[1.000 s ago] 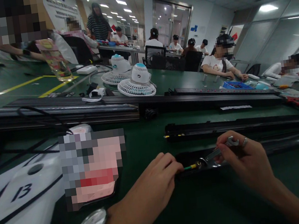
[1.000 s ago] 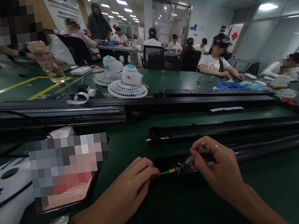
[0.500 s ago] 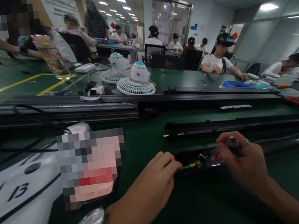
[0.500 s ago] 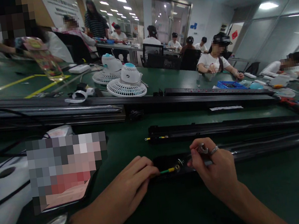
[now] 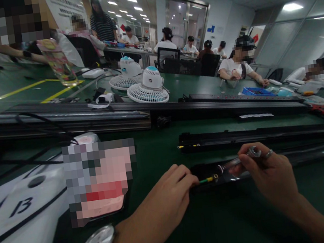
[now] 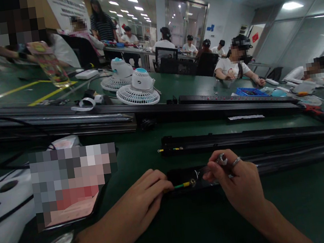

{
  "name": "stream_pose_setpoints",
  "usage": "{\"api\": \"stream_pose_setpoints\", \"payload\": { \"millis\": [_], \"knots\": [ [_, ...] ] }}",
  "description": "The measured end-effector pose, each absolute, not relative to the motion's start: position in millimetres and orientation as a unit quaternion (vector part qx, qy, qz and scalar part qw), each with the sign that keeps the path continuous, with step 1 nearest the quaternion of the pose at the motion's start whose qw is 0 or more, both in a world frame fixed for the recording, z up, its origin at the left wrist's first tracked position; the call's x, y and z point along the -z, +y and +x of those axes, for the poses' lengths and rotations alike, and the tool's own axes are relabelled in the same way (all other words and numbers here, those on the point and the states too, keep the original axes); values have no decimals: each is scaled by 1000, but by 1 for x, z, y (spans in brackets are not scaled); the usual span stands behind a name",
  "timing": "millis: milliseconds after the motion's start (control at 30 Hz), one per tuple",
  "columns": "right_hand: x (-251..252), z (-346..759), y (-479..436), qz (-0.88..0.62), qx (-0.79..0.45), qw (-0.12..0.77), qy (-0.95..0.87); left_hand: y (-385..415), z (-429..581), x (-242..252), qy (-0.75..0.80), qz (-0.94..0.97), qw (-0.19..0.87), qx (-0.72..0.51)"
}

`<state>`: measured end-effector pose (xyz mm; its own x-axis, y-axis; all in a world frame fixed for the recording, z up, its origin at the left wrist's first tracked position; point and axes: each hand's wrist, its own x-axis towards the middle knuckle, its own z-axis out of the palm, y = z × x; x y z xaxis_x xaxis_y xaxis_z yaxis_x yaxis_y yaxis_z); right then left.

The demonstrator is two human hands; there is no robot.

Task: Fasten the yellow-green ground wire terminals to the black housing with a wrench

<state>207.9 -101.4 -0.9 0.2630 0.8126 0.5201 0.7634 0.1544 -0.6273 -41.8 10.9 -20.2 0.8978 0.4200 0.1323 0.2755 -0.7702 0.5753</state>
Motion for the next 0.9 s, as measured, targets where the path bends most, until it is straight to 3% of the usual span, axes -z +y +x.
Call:
{"api": "stream_pose_setpoints", "payload": {
  "millis": [467, 900],
  "knots": [
    [6, 210, -105, -653, -25, 381, -653, 10, -41, 19, 191, 930, 284, -133],
    [9, 208, -102, -633, -36, 377, -675, 11, -41, 24, 186, 931, 283, -139]
  ]
}}
